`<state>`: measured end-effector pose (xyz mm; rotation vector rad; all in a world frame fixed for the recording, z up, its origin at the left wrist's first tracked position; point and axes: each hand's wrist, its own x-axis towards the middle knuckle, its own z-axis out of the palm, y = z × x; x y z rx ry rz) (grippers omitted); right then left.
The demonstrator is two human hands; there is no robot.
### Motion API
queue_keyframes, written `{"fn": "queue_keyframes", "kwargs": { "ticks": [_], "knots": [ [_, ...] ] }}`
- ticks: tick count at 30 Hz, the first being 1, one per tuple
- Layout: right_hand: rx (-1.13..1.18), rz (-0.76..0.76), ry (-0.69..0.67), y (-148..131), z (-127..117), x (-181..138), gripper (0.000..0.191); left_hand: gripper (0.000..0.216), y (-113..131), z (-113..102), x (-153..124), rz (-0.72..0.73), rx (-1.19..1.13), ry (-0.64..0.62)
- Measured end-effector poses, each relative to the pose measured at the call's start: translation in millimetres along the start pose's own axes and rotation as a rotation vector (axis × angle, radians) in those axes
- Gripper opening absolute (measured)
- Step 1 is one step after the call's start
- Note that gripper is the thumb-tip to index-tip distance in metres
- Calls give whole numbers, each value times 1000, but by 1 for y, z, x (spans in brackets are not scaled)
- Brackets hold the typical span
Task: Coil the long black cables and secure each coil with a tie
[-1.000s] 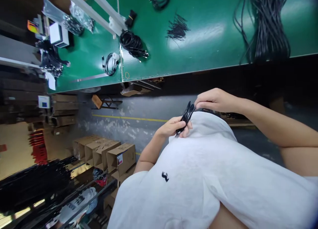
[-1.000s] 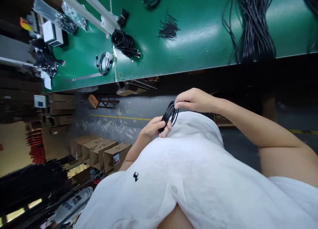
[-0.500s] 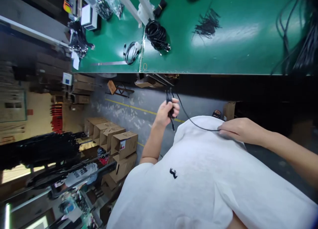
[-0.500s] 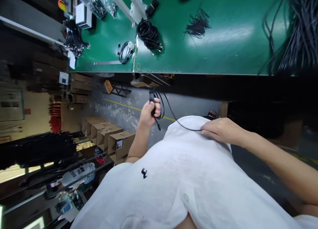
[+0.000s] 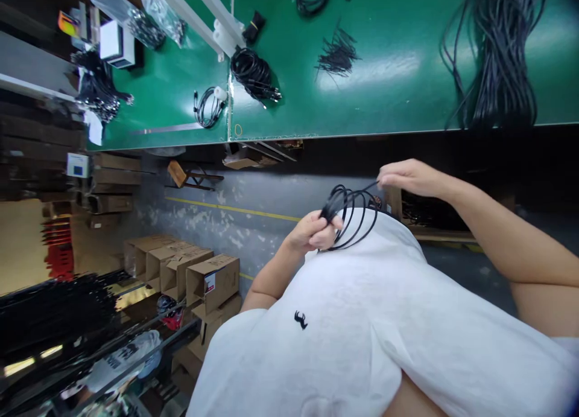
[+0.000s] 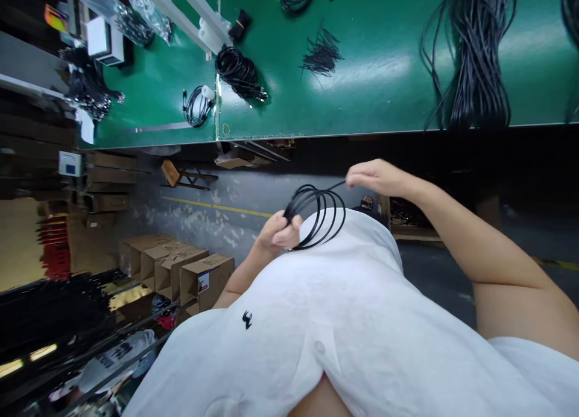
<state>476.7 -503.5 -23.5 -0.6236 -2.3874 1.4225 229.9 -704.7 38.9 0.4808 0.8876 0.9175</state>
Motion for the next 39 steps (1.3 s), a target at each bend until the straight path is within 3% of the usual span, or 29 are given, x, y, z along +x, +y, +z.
{"fn": "queue_keyframes", "kwargs": {
  "ticks": [2,4,5,7,9,12,14,16,20,23,25,28,31,34,37,39],
  "knots": [
    [-87,156,178,51,-3,-16,50,40,10,-15,-14,188,-83,200],
    [-209,311,212,86,3,-35,51,41,24,-26,-26,442,-171,375],
    [-243,313,147,93,10,-45,49,39,31,-29,-30,543,-195,429],
    [-311,203,6,79,28,-61,45,29,41,-30,-30,607,-156,450],
    [-340,6,-76,39,43,-69,39,25,43,-27,-22,534,-18,397],
    [-321,-248,-114,-34,49,-61,34,37,32,-20,0,327,213,273],
    [-309,-326,-95,-66,43,-45,37,44,19,-14,12,182,315,175],
    [-301,-332,-65,-79,36,-27,43,45,9,-6,19,72,397,40],
    [-187,-256,-71,-67,25,-1,47,44,-1,8,18,-37,384,-211],
    [-84,-180,-41,-31,13,6,45,42,-3,8,8,-43,190,-232],
    [-90,-111,56,5,2,2,45,39,-2,3,-1,27,55,-243],
    [-112,51,190,58,-4,-12,44,29,7,-6,-14,247,-117,-113],
    [-126,175,130,82,14,-30,41,22,20,-9,-22,409,-230,220],
    [-313,208,3,72,44,-42,38,37,30,-8,-23,435,-285,383],
    [-663,167,-23,48,59,-47,38,39,33,-6,-21,396,-296,387],
    [-829,98,8,33,54,-48,39,38,34,-7,-19,380,-304,379]
  ]
}}
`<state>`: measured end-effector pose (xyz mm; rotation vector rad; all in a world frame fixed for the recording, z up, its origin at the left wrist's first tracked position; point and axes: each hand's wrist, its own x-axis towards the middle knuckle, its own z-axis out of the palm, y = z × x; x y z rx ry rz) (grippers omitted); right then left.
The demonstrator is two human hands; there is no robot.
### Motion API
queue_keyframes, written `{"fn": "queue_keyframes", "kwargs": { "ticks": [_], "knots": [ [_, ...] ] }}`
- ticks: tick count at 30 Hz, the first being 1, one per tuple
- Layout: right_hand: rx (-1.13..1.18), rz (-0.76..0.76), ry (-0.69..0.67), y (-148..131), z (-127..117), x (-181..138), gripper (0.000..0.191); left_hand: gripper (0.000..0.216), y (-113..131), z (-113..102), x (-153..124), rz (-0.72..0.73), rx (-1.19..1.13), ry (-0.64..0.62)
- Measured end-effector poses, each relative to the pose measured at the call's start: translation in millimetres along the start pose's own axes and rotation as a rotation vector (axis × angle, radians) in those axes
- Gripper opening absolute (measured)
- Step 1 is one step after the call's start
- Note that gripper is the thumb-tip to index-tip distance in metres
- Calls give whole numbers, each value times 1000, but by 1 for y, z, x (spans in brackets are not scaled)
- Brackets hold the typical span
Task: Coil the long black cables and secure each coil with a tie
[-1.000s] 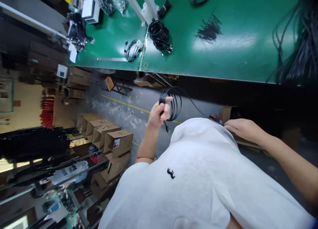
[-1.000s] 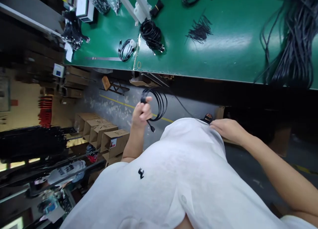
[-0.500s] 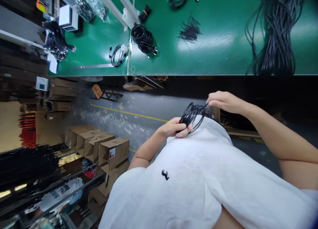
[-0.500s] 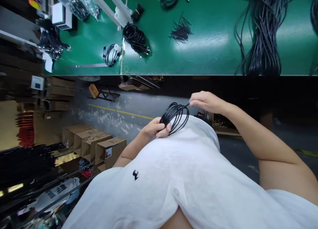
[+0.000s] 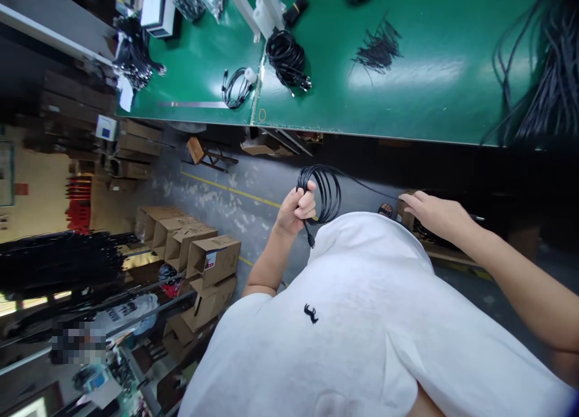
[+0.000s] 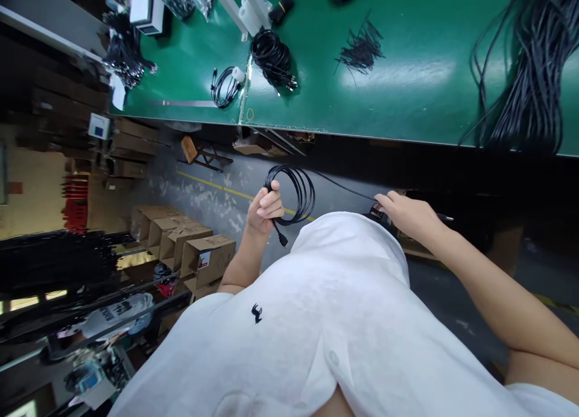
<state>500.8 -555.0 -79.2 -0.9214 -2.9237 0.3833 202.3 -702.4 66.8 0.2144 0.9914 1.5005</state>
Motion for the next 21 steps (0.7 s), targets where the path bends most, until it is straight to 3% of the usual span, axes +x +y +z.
{"fn": "queue_keyframes", "kwargs": {
  "ticks": [5,9,14,18,21],
  "knots": [
    [-142,-117,32,-2,-39,-10,47,22,0,-5,9,20,25,5],
    [-136,-415,-4,-33,-56,-9,32,17,-18,-10,26,-38,285,-16],
    [-125,-653,153,-73,-67,16,28,35,-61,-13,43,-211,525,-266],
    [-77,-646,262,-73,-74,32,31,39,-73,-11,41,-363,688,-539],
    [-21,-550,378,-68,-71,20,32,41,-65,-12,34,-419,665,-673]
  ]
}}
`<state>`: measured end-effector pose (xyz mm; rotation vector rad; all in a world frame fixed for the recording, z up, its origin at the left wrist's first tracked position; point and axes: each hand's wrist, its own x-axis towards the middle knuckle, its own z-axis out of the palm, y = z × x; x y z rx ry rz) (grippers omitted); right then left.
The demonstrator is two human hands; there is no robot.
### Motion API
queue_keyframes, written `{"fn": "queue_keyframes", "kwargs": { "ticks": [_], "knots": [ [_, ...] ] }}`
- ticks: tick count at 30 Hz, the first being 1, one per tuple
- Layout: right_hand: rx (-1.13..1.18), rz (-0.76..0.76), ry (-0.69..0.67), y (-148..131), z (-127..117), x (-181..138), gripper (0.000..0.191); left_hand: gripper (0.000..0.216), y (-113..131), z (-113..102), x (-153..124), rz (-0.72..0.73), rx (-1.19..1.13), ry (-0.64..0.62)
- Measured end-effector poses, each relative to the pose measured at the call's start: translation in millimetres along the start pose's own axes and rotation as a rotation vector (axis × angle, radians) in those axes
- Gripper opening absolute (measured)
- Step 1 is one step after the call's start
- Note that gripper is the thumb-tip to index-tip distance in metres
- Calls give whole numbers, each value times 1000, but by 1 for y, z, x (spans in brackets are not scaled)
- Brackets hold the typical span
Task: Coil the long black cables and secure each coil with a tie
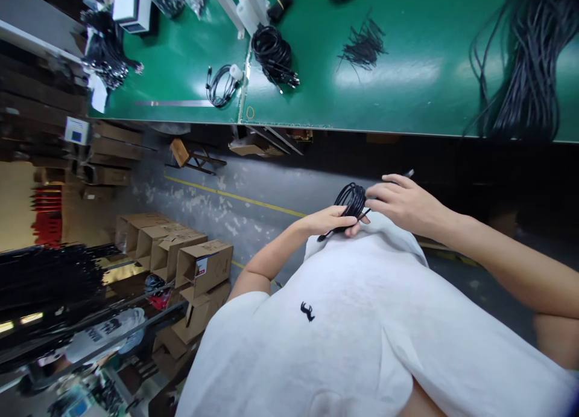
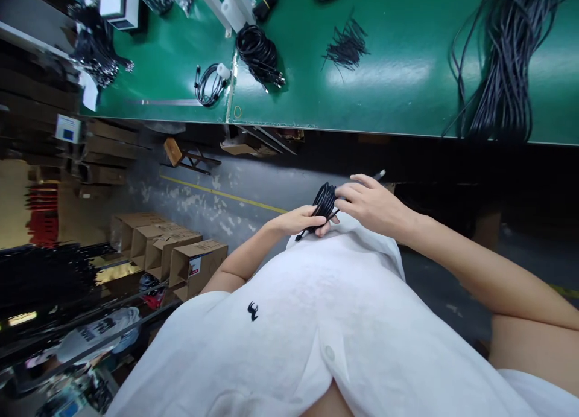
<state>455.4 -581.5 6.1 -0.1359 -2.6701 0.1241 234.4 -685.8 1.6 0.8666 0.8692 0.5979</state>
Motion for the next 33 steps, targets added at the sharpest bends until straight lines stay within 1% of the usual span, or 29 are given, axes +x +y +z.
{"fn": "queue_keyframes", "kwargs": {
  "ticks": [2,4,5,6,7,8,9,10,12,14,16,19,23,28,30,33],
  "knots": [
    [43,149,76,-8,2,-16,26,43,4,1,-8,4,-67,-19],
    [153,328,59,-16,9,-29,21,44,9,3,-15,15,-157,3],
    [217,414,26,-18,15,-31,23,44,11,6,-17,22,-204,18],
    [281,489,-6,-18,21,-29,31,44,14,9,-19,22,-246,24],
    [351,542,-19,-18,28,-23,43,44,18,11,-21,10,-279,13],
    [430,570,-6,-15,34,-14,54,44,21,14,-22,-8,-300,-7],
    [525,569,22,-12,38,-1,59,45,24,16,-23,-26,-311,-30],
    [634,544,50,-9,40,12,57,44,27,18,-24,-37,-317,-47],
    [823,468,96,-3,39,38,41,42,32,18,-26,-25,-317,-45],
    [875,429,142,-1,33,55,33,39,34,15,-29,13,-311,2],
    [827,428,171,-2,25,62,33,39,36,11,-31,42,-301,58],
    [798,436,134,-3,20,61,34,38,37,9,-33,61,-319,128],
    [886,487,108,-1,22,56,38,35,35,10,-31,92,-350,212],
    [1027,584,124,-5,32,53,41,37,28,12,-27,172,-365,202],
    [1015,605,124,-7,37,49,44,34,26,13,-26,170,-383,220],
    [984,621,98,-5,45,38,47,29,24,14,-25,131,-402,264]
  ]
}}
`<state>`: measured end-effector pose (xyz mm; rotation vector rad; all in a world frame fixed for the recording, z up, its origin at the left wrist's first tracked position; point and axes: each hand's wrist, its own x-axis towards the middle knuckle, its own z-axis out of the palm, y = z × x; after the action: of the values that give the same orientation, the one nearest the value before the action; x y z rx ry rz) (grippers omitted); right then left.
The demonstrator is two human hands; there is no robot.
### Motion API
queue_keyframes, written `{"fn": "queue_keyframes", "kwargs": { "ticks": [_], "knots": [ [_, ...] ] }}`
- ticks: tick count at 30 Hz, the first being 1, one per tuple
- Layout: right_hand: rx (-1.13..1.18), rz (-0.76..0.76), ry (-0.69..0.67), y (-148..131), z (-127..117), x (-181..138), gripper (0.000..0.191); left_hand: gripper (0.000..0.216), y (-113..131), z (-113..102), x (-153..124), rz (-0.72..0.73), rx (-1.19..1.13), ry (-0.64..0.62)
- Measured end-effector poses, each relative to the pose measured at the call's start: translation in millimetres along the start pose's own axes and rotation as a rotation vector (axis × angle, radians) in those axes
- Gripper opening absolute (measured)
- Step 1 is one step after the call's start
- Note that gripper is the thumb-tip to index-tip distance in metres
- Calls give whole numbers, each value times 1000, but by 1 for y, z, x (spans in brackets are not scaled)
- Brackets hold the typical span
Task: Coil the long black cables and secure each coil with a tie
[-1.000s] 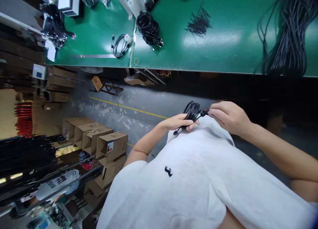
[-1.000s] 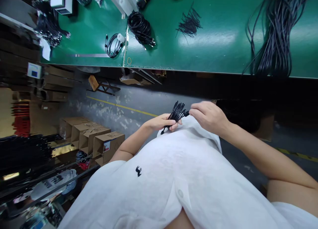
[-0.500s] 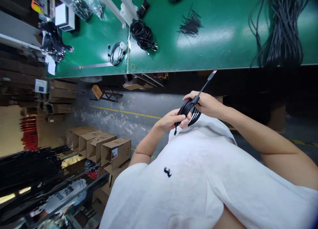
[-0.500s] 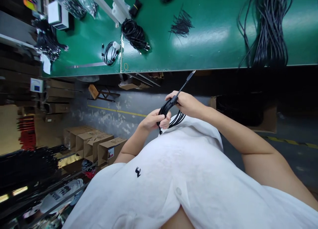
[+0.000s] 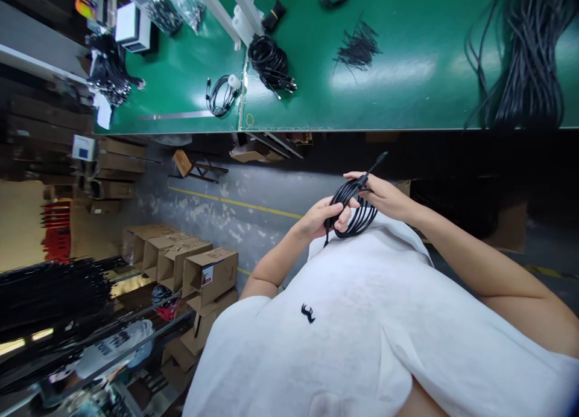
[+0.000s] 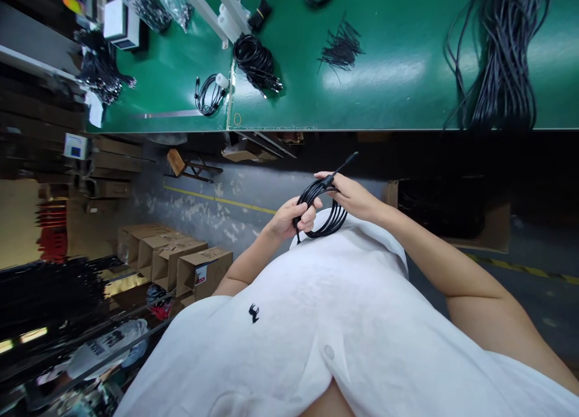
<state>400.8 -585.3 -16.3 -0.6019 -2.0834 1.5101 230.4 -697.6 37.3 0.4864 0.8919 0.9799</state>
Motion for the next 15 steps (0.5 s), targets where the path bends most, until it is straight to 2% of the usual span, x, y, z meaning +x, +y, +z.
{"fn": "queue_keyframes", "kwargs": {
  "ticks": [4,7,10,12,15],
  "knots": [
    [260,9,-22,7,-13,-4,60,33,2,4,-2,16,-13,-52],
    [438,29,125,-5,-21,1,49,31,4,8,-1,-27,17,-59],
    [467,78,236,-24,-22,10,37,32,4,10,1,-62,54,-42],
    [486,73,243,-34,-20,12,33,34,4,10,3,-46,61,-51],
    [510,57,171,-38,-18,12,30,37,3,9,5,-19,48,-76]
  ]
}}
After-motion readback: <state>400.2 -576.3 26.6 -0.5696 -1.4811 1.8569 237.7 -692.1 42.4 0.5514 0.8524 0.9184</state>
